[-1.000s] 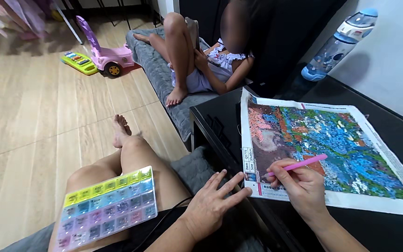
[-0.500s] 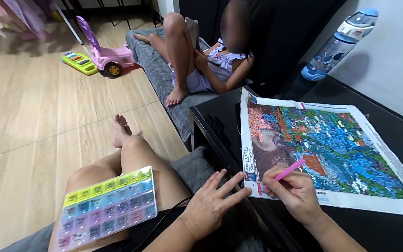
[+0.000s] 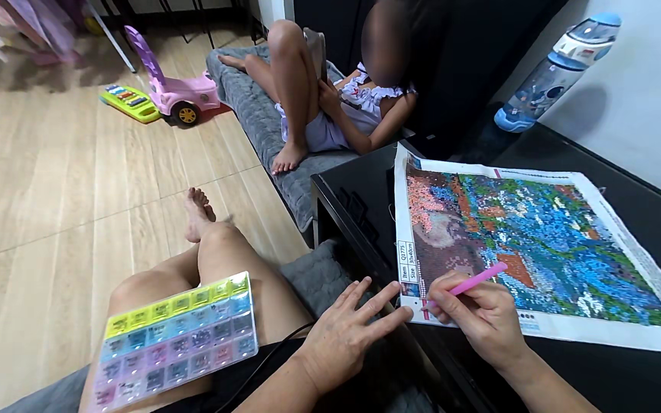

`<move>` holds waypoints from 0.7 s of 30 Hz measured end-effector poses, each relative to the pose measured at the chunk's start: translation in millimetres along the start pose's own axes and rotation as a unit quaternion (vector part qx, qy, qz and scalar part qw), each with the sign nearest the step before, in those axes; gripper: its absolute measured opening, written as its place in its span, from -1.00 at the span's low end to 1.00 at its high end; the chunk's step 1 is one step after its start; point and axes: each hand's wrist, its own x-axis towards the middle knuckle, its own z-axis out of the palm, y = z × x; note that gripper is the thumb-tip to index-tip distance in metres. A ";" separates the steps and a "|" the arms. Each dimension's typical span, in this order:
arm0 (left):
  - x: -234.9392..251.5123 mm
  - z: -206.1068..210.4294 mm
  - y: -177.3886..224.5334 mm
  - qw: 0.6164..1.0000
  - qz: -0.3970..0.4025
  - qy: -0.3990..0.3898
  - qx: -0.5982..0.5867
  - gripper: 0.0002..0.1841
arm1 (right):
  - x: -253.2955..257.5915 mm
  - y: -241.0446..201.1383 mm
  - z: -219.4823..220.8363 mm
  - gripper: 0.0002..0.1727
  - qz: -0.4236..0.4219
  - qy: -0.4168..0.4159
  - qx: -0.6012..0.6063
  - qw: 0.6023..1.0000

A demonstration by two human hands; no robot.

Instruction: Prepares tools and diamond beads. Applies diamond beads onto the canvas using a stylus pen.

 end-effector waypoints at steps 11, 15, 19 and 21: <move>-0.2 -0.5 0.0 1.000 -0.002 -0.004 -0.008 -0.17 | -0.9 0.9 1.5 -0.73 -0.003 -0.007 0.004 1.000; -0.1 -0.1 -0.2 1.000 -0.001 -0.002 -0.011 -0.18 | -1.0 1.4 1.4 -0.73 -0.008 -0.009 0.006 1.000; -0.5 -0.2 0.0 1.000 -0.002 -0.005 -0.014 -0.18 | -0.3 -1.8 -0.6 -0.74 0.009 0.000 0.014 1.000; -0.3 0.0 0.2 1.000 -0.002 -0.003 -0.016 -0.17 | 0.5 -2.1 -2.1 -0.75 0.015 0.011 0.016 1.000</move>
